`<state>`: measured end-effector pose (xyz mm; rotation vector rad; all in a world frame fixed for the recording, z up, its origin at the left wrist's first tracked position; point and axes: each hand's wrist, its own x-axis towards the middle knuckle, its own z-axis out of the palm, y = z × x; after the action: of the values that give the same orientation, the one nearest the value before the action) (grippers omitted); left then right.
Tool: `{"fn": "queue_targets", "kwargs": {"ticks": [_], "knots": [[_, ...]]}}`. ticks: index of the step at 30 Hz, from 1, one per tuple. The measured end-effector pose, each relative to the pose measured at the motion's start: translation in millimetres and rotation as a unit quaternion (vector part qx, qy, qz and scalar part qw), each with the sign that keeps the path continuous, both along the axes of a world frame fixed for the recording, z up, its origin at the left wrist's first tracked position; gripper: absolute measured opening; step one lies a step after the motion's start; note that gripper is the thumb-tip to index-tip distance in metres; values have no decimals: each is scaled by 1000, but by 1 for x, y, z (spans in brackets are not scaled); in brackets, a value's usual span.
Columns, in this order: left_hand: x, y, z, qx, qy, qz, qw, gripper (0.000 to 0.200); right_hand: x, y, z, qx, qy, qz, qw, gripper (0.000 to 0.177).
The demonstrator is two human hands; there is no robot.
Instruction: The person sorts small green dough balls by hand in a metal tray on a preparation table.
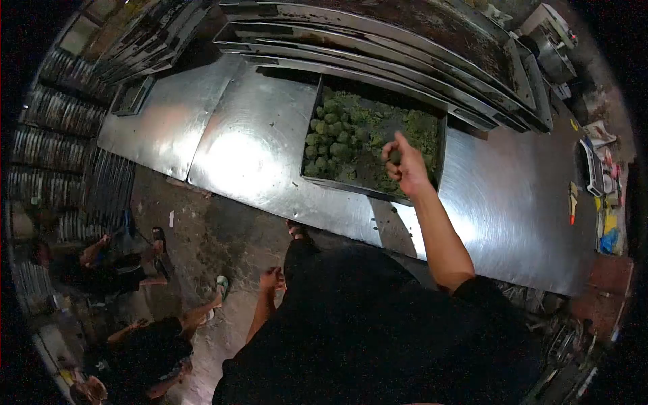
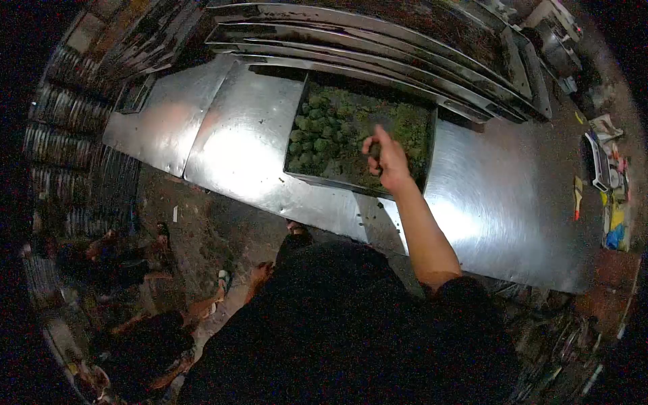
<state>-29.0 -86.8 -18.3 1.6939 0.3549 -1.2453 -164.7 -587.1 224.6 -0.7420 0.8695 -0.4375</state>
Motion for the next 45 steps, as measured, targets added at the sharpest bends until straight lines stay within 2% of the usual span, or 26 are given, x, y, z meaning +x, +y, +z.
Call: {"fn": "queue_targets", "kwargs": {"ticks": [2, 4, 6, 7, 9, 12, 14, 15, 16, 18, 19, 20, 21, 22, 24, 26, 27, 28, 29, 30, 32, 36, 37, 38, 39, 45], "knots": [[-3, 6, 1, 38, -64, -76, 994, 17, 16, -1, 0, -21, 4, 39, 999, 36], [-9, 19, 1, 61, -92, -113, 987, 16, 50, -3, -1, -202, 131, 47, 970, 39], [-15, 40, -9, 104, -43, -63, 992, 19, 89, -16, -9, -484, 159, 88, 856, 31], [-18, 51, -14, 125, -18, -38, 991, 21, 103, -16, -9, -483, 160, 91, 856, 31], [-20, 63, -21, 164, 29, 11, 986, 26, 130, -14, -7, -670, 108, 52, 733, 21], [-22, 69, -10, 96, 18, 87, 991, 29, 159, -9, -27, -720, 114, 75, 681, 22], [-10, 92, -61, 63, 61, 61, 994, 30, 171, -7, -58, -742, 94, 94, 657, 24], [-3, 110, -78, 34, 104, 47, 993, 31, 160, 1, -38, -693, 84, 125, 705, 27], [-4, 132, -92, 5, 148, 35, 988, 32, 148, 0, -23, -691, 93, 122, 706, 27], [11, 120, -119, -55, 233, 21, 971, 34, 122, -10, -5, -706, 171, 71, 683, 31], [11, 116, -120, -55, 234, 19, 970, 34, 108, -28, -13, -688, 292, 114, 655, 36], [13, 109, -117, -297, 416, 61, 857, 34, 92, -51, -20, -645, 392, 167, 634, 35], [13, 104, -116, -507, 553, 97, 654, 34, 72, -58, -1, -580, 471, 203, 633, 34], [10, 102, -113, -505, 553, 95, 656, 34, 53, -74, 10, -525, 510, 271, 625, 39], [3, 99, -107, -338, 351, 28, 873, 34, 22, -98, 4, -525, 553, 238, 601, 46], [-1, 107, -98, -125, 109, -50, 985, 34, 4, -122, -20, -542, 565, 235, 575, 52], [2, 110, -94, -12, -21, -90, 996, 35, -2, -124, -40, -536, 567, 233, 581, 52], [7, 110, -91, -8, -23, -97, 995, 35, -5, -123, -51, -564, 574, 191, 563, 55], [14, 108, -88, -59, 47, -82, 994, 33, -7, -125, -60, -591, 578, 148, 543, 58], [20, 105, -86, -110, 117, -66, 985, 32, -10, -131, -67, -588, 577, 147, 547, 58], [30, 102, -83, -205, 256, -24, 944, 30, -10, -133, -66, -620, 582, 179, 494, 64], [60, 85, -83, -376, 503, 69, 775, 25, -2, -135, -42, -577, 583, 195, 538, 68], [46, 78, -50, -376, 502, 69, 776, 25, -1, -137, -40, -565, 585, 197, 548, 68], [33, 48, -7, -143, 211, -44, 966, 26, 2, -140, -37, -554, 586, 199, 557, 69], [28, -17, 48, 119, -120, -145, 975, 26, 4, -142, -38, -557, 583, 198, 557, 69], [8, -26, 46, 41, -201, -113, 972, 26, 11, -153, -36, -501, 603, 262, 562, 67]]}}
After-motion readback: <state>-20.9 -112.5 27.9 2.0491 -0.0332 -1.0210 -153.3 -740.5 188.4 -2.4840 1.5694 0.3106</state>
